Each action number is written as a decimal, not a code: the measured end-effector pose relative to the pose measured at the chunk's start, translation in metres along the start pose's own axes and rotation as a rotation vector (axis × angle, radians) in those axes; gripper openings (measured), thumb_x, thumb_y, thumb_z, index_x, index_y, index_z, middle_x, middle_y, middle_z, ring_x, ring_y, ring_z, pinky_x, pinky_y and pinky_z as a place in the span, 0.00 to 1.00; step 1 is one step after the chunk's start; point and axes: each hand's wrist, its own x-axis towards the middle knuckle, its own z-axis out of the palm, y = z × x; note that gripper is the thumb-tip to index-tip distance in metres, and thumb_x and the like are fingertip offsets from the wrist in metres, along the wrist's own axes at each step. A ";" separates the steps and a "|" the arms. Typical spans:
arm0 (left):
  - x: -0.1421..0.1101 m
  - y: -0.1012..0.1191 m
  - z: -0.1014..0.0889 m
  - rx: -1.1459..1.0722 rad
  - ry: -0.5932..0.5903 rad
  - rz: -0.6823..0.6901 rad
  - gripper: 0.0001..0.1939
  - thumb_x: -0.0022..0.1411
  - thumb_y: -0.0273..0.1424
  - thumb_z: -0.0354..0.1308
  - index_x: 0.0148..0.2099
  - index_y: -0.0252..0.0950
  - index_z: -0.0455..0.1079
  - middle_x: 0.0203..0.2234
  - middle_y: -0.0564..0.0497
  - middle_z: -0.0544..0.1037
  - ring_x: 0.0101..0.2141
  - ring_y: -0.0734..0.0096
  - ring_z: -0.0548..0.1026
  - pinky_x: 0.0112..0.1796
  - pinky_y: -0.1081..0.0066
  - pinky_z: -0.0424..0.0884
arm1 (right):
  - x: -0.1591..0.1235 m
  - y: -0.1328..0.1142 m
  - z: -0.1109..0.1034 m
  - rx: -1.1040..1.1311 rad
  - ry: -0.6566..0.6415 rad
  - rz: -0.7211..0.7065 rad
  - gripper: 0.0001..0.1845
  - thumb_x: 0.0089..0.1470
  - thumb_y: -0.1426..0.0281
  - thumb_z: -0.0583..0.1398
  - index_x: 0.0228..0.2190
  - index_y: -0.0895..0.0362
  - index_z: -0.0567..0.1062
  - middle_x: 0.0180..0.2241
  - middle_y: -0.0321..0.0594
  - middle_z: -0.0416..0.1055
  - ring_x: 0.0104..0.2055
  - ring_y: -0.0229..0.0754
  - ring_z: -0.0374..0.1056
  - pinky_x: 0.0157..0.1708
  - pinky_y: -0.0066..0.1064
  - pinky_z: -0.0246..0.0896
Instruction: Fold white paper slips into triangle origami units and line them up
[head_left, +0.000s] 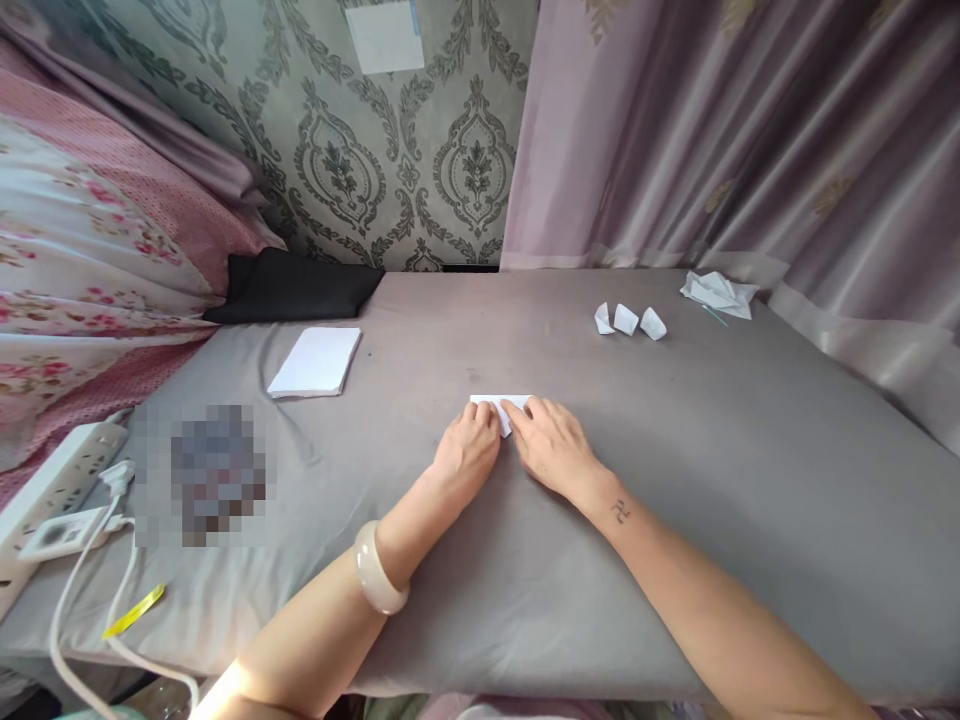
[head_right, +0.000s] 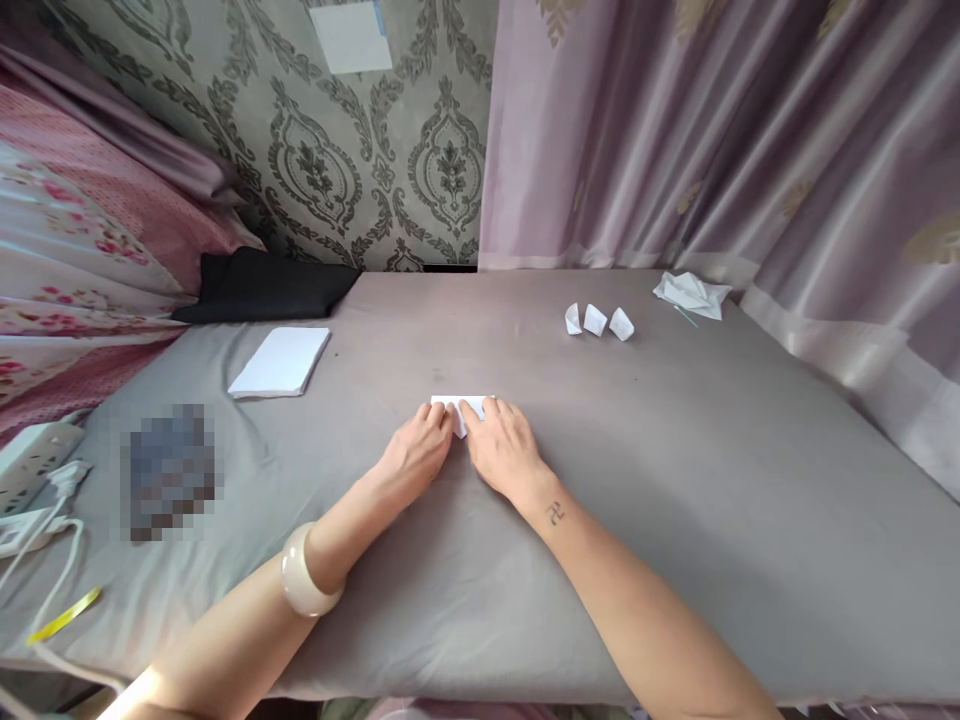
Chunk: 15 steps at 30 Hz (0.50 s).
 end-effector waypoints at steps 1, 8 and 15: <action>0.001 0.003 0.001 0.003 0.004 -0.005 0.14 0.61 0.18 0.45 0.46 0.26 0.68 0.36 0.39 0.70 0.39 0.58 0.69 0.37 0.65 0.68 | 0.001 -0.005 0.001 -0.018 0.009 0.022 0.22 0.63 0.69 0.48 0.57 0.53 0.65 0.37 0.48 0.66 0.38 0.48 0.60 0.38 0.37 0.52; 0.004 0.002 0.012 -0.061 0.076 -0.017 0.10 0.57 0.17 0.50 0.37 0.30 0.70 0.31 0.39 0.69 0.35 0.58 0.66 0.32 0.65 0.67 | -0.001 -0.014 0.009 0.000 0.060 0.059 0.22 0.63 0.63 0.49 0.57 0.49 0.66 0.37 0.49 0.64 0.39 0.48 0.57 0.36 0.37 0.52; -0.001 -0.011 0.013 -0.170 0.161 -0.081 0.04 0.59 0.25 0.53 0.35 0.33 0.69 0.32 0.42 0.69 0.33 0.63 0.67 0.25 0.70 0.63 | -0.008 0.000 0.004 0.038 0.035 0.134 0.21 0.64 0.65 0.47 0.52 0.56 0.71 0.40 0.51 0.66 0.40 0.50 0.59 0.36 0.38 0.54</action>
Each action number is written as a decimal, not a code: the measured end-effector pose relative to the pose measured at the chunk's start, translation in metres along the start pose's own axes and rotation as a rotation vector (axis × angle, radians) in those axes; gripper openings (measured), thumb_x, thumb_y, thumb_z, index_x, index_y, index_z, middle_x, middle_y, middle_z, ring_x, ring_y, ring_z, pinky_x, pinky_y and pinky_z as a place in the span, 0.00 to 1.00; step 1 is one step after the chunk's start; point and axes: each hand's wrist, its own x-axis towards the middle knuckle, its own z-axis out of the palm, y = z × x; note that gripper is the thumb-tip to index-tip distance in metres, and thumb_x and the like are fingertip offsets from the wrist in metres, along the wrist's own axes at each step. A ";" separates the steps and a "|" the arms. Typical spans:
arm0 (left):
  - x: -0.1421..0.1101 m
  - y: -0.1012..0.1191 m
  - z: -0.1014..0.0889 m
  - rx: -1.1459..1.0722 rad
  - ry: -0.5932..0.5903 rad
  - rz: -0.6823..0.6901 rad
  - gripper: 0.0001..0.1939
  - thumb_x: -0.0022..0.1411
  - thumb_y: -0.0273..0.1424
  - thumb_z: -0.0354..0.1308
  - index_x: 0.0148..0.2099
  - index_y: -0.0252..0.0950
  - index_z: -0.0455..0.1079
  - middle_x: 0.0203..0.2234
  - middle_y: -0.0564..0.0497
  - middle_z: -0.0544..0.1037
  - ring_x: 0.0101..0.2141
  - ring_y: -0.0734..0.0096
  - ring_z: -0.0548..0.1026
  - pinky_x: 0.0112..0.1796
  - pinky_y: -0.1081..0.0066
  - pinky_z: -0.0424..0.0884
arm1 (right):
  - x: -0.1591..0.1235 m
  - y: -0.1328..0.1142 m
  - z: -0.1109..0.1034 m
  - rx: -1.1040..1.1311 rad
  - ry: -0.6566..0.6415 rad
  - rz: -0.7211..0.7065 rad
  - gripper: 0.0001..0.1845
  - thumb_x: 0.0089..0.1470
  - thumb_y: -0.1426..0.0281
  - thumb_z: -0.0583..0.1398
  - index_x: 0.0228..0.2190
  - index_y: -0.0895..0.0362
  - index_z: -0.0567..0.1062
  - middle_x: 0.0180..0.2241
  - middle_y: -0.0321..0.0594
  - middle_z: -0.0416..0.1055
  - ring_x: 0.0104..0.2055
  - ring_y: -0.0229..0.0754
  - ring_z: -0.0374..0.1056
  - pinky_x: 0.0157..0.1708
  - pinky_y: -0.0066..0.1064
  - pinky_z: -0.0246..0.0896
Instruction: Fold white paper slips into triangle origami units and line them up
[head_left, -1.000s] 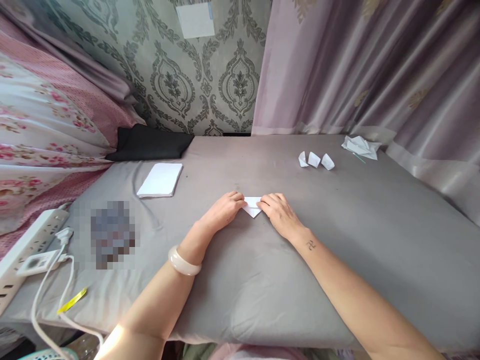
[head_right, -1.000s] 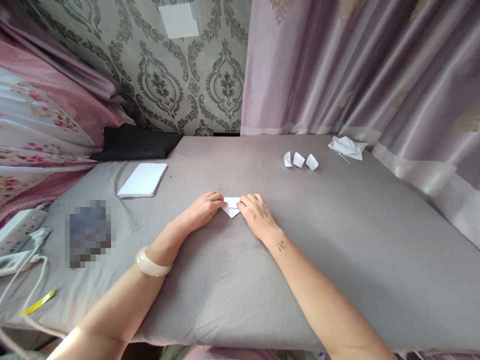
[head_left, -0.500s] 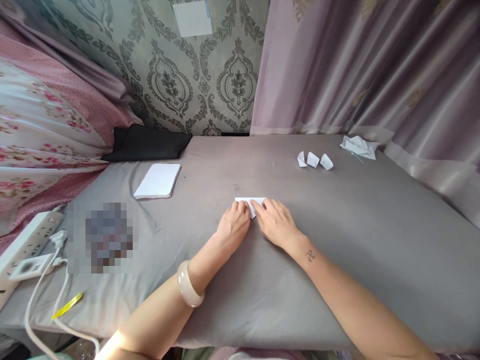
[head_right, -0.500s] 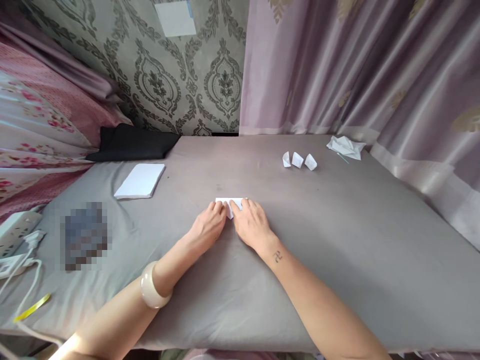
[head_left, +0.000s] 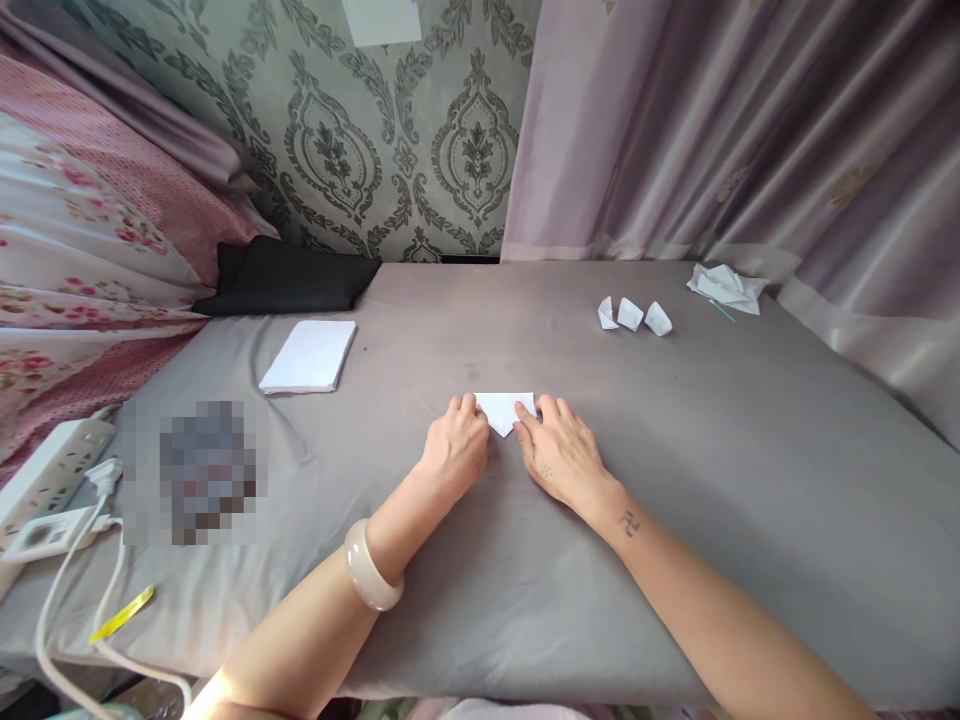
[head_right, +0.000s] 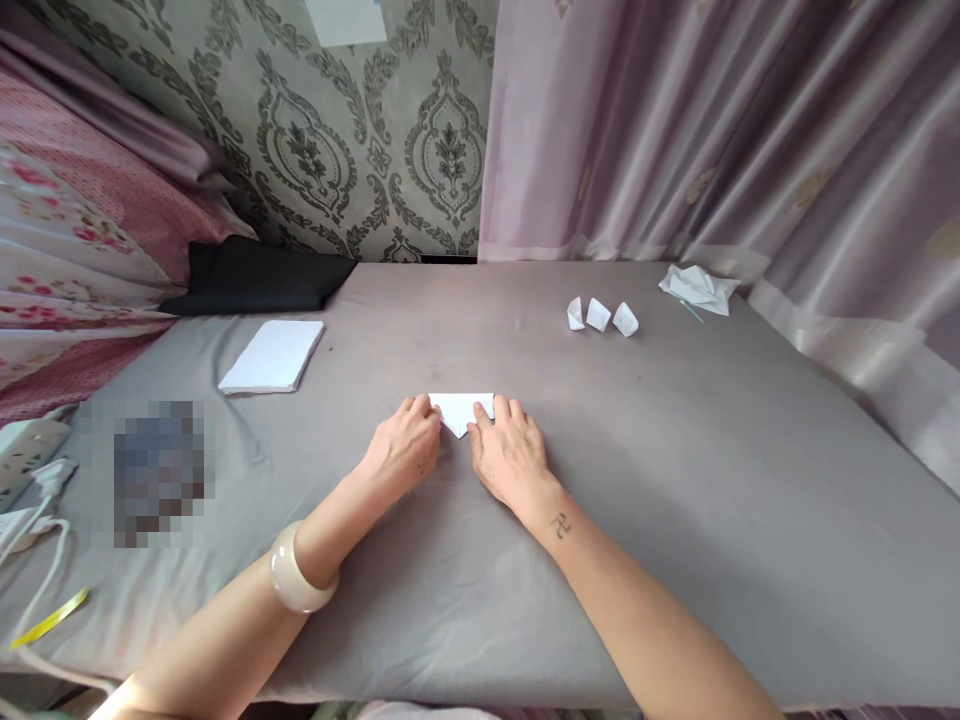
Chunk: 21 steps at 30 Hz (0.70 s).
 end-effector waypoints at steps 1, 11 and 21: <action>0.000 -0.002 -0.003 -0.022 -0.005 -0.002 0.05 0.61 0.27 0.52 0.34 0.34 0.68 0.32 0.42 0.69 0.33 0.63 0.68 0.25 0.70 0.63 | -0.001 0.002 -0.001 -0.004 0.000 0.005 0.21 0.64 0.65 0.47 0.51 0.56 0.71 0.39 0.51 0.67 0.40 0.50 0.59 0.35 0.38 0.54; 0.028 -0.031 0.006 -0.486 -0.038 -0.268 0.10 0.61 0.36 0.56 0.30 0.36 0.66 0.30 0.50 0.69 0.32 0.68 0.69 0.29 0.71 0.64 | 0.012 0.025 0.010 0.119 0.101 0.082 0.16 0.61 0.65 0.53 0.26 0.55 0.75 0.32 0.43 0.69 0.36 0.44 0.63 0.30 0.34 0.53; 0.029 -0.038 0.013 -0.746 -0.057 -0.270 0.08 0.53 0.32 0.59 0.35 0.35 0.66 0.29 0.53 0.68 0.31 0.71 0.65 0.34 0.70 0.66 | 0.023 0.041 0.020 0.496 0.060 0.043 0.23 0.55 0.69 0.59 0.53 0.50 0.66 0.50 0.41 0.70 0.51 0.47 0.61 0.49 0.41 0.57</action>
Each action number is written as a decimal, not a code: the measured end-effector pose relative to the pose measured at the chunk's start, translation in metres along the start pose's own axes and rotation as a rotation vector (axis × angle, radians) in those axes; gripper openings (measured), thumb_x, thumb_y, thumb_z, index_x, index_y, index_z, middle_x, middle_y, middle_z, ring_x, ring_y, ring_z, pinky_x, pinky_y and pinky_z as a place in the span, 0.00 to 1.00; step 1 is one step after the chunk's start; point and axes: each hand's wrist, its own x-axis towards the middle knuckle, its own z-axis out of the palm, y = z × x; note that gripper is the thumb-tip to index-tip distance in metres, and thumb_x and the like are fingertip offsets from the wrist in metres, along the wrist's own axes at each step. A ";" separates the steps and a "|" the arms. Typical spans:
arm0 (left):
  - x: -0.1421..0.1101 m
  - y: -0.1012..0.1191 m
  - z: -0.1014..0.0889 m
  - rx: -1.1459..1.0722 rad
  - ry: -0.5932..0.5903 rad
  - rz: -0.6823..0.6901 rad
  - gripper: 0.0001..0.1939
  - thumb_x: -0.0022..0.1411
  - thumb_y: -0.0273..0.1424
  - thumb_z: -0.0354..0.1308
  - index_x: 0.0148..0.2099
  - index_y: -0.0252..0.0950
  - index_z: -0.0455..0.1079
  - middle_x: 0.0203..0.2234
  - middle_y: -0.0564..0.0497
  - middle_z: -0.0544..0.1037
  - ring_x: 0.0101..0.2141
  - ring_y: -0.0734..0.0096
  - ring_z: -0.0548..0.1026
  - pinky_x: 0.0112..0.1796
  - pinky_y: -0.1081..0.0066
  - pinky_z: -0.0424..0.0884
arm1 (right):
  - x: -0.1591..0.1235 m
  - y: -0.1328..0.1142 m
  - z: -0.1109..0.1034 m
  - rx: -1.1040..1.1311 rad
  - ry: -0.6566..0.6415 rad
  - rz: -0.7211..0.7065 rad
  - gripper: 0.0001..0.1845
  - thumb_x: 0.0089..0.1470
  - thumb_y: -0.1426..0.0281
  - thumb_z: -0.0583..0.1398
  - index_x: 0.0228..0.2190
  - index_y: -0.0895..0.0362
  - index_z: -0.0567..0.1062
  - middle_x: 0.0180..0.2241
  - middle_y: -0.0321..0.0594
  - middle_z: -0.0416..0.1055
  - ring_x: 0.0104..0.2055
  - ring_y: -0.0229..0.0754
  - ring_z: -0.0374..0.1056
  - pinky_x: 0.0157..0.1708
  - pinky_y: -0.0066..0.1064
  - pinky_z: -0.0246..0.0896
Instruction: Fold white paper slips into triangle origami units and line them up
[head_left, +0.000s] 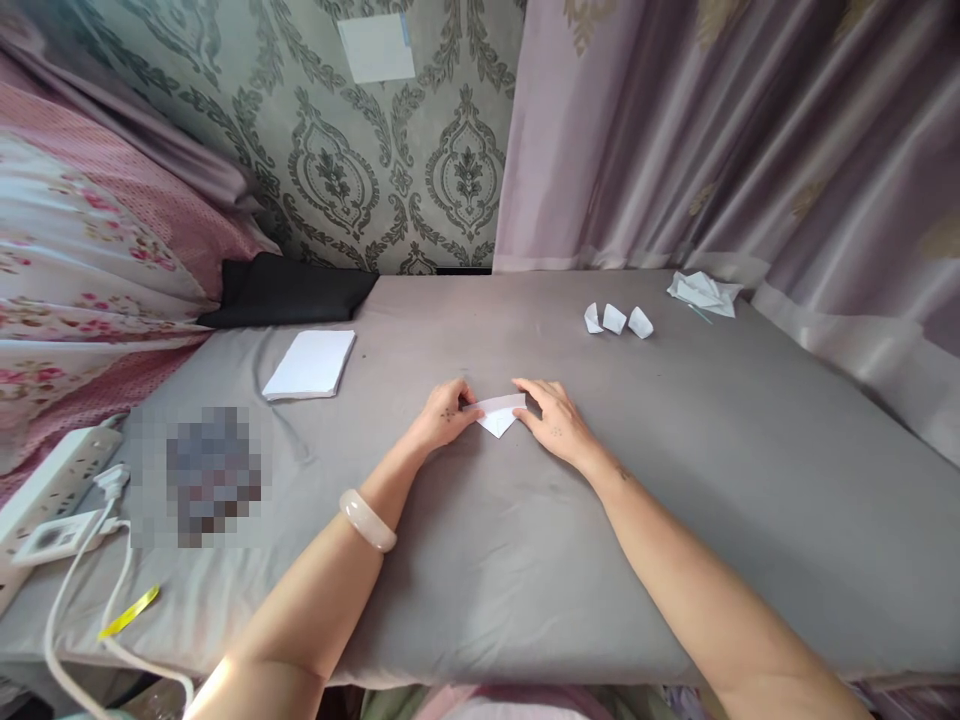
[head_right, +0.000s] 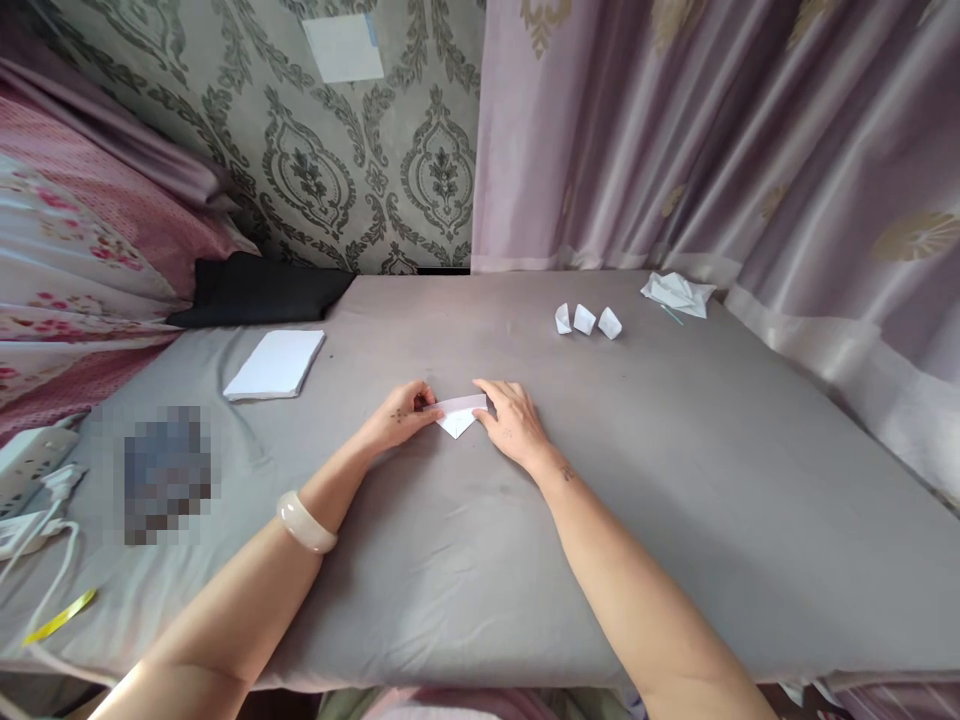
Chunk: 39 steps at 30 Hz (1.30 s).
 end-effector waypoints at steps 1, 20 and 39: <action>-0.001 0.000 0.000 -0.041 -0.013 0.008 0.09 0.53 0.31 0.59 0.37 0.36 0.66 0.28 0.54 0.69 0.29 0.72 0.65 0.32 0.71 0.65 | 0.000 -0.001 -0.001 0.014 -0.022 -0.001 0.24 0.56 0.69 0.58 0.54 0.49 0.66 0.50 0.41 0.70 0.52 0.46 0.61 0.50 0.41 0.57; -0.013 0.023 -0.013 -0.056 -0.041 0.314 0.13 0.62 0.41 0.54 0.36 0.39 0.76 0.32 0.50 0.76 0.35 0.68 0.70 0.41 0.66 0.63 | -0.002 -0.015 -0.026 0.237 0.032 -0.072 0.06 0.53 0.65 0.62 0.34 0.49 0.79 0.34 0.35 0.73 0.39 0.40 0.65 0.45 0.35 0.55; -0.011 0.012 0.010 0.726 0.132 0.636 0.16 0.69 0.26 0.40 0.35 0.35 0.68 0.33 0.46 0.75 0.35 0.64 0.66 0.39 0.64 0.57 | -0.007 -0.021 0.000 -0.515 0.040 -0.366 0.15 0.61 0.76 0.49 0.32 0.57 0.75 0.34 0.44 0.70 0.39 0.45 0.59 0.44 0.37 0.50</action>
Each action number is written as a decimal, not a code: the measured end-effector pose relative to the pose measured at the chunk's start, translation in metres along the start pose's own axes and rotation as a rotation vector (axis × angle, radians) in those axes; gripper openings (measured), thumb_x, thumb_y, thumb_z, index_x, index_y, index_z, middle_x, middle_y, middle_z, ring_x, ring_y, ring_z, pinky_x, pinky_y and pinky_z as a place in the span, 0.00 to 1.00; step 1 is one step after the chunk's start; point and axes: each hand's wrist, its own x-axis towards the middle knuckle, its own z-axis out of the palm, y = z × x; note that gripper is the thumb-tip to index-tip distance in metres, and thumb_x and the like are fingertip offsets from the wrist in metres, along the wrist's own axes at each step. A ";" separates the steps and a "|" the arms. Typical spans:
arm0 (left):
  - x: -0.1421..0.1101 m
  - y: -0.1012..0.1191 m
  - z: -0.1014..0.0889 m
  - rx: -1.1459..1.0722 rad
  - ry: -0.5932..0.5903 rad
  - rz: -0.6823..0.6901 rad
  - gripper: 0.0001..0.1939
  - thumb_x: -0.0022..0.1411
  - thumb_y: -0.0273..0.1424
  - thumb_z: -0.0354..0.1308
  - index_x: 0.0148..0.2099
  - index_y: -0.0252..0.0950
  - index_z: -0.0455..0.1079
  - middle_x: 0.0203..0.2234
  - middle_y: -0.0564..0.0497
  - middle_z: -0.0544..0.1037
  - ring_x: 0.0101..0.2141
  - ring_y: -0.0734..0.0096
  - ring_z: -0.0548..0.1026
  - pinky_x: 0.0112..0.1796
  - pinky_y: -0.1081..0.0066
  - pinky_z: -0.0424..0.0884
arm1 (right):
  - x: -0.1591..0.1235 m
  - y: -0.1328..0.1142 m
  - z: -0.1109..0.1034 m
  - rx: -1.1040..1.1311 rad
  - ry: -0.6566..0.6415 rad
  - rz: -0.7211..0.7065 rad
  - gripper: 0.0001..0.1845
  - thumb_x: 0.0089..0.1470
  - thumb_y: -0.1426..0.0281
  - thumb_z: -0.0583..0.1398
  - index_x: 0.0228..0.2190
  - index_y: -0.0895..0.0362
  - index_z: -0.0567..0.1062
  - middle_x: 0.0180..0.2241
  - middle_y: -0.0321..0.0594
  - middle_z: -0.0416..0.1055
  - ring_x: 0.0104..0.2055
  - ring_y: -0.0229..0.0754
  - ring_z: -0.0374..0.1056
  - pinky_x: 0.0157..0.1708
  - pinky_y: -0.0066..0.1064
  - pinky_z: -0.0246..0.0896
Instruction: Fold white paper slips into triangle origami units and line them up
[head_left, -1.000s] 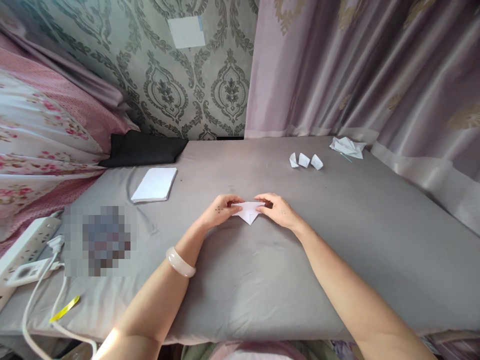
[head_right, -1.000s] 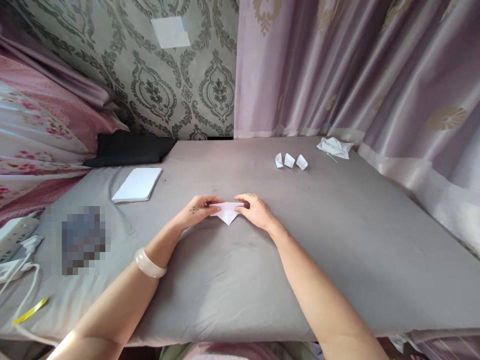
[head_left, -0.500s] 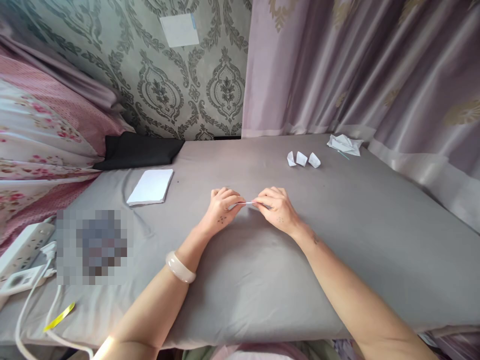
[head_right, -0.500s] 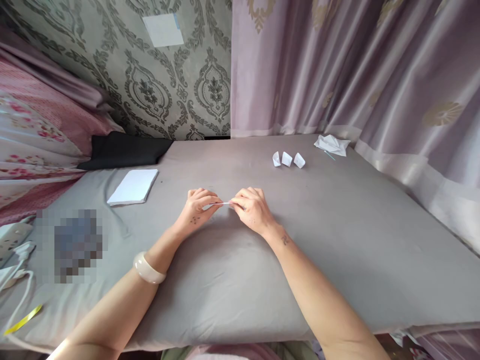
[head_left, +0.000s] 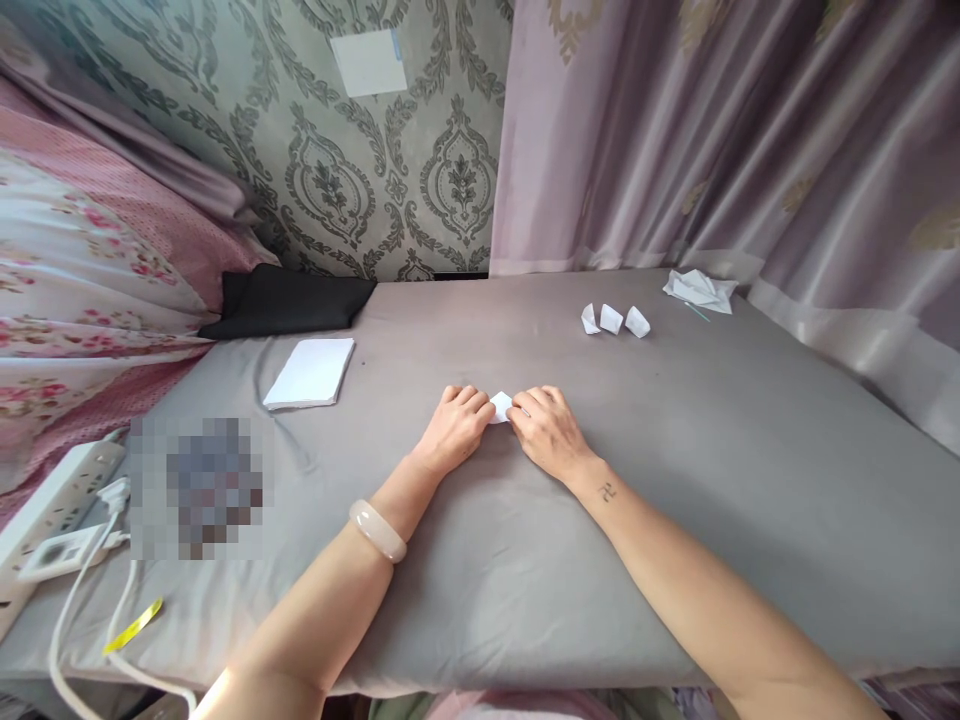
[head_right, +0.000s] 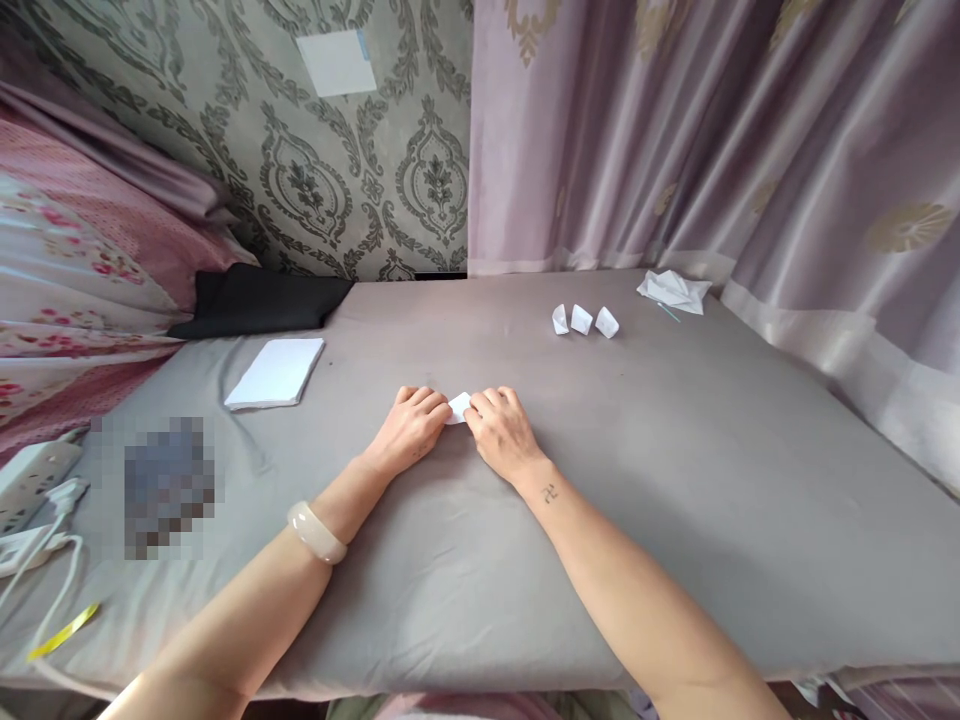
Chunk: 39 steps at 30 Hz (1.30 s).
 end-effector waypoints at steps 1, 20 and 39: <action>-0.001 0.000 0.001 -0.001 -0.010 0.004 0.16 0.69 0.26 0.40 0.35 0.35 0.68 0.33 0.46 0.75 0.35 0.64 0.67 0.39 0.64 0.57 | -0.002 0.000 0.000 0.031 -0.027 0.027 0.14 0.61 0.76 0.50 0.34 0.57 0.75 0.36 0.44 0.71 0.39 0.45 0.59 0.42 0.36 0.51; -0.009 -0.011 0.003 -0.521 -0.063 -0.531 0.10 0.61 0.34 0.54 0.36 0.38 0.76 0.35 0.46 0.76 0.39 0.62 0.71 0.41 0.65 0.67 | -0.008 0.023 -0.004 0.550 -0.134 0.364 0.12 0.60 0.69 0.54 0.32 0.54 0.79 0.38 0.40 0.71 0.41 0.41 0.65 0.41 0.32 0.59; 0.002 -0.012 -0.011 -0.663 -0.187 -0.818 0.13 0.57 0.38 0.56 0.29 0.34 0.74 0.29 0.50 0.71 0.29 0.71 0.68 0.31 0.71 0.63 | 0.004 0.038 0.006 0.719 -0.208 0.672 0.17 0.50 0.60 0.60 0.16 0.57 0.72 0.40 0.39 0.67 0.33 0.37 0.64 0.35 0.33 0.57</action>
